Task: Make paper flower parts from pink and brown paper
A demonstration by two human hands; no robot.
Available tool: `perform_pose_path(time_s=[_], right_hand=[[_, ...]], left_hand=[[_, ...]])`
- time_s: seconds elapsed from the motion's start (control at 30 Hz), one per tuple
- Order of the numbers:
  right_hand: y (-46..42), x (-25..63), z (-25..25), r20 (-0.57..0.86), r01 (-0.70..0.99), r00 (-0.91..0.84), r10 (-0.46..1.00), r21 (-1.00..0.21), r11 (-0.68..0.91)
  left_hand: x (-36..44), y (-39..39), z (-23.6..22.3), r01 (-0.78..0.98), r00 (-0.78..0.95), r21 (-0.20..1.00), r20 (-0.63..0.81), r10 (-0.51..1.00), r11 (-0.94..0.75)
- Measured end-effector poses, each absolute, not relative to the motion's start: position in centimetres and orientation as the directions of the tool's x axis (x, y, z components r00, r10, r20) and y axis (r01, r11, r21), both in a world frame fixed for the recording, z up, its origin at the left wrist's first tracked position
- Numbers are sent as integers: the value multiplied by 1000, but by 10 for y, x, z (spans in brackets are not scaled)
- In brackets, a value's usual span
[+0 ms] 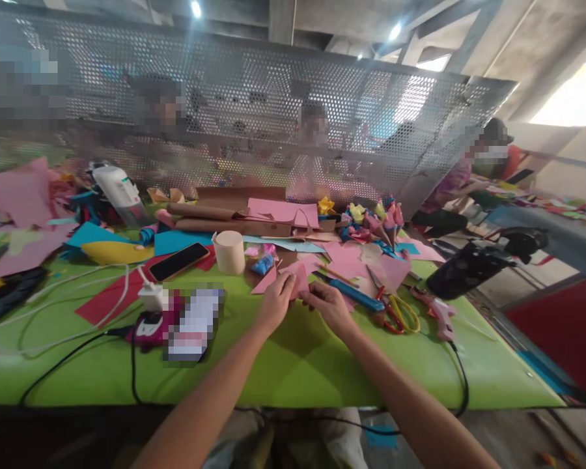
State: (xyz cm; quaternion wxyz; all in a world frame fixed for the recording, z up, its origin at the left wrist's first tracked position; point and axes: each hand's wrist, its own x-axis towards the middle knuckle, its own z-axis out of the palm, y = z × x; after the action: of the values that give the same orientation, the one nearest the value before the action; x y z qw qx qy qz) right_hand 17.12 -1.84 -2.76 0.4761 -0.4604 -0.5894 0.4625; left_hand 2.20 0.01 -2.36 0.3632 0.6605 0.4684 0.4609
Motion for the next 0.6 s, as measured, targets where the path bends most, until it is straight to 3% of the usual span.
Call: perform_pose_path(time_s=[0.4,0.5,0.6], right_hand=[[-16,177,-34,90,6,-118,989,-996,92],[-15,181,-30,107,-23,-18,994,-994,107],[-13,186,-27,131,-40,50,990,-990,133]], left_hand=[[22,-2,-24,628,254,689,259,932,-362],[7,5,-12,659,132,684,305,943,-313],[-10,12,-3,793,-108,604,269,957,-80]])
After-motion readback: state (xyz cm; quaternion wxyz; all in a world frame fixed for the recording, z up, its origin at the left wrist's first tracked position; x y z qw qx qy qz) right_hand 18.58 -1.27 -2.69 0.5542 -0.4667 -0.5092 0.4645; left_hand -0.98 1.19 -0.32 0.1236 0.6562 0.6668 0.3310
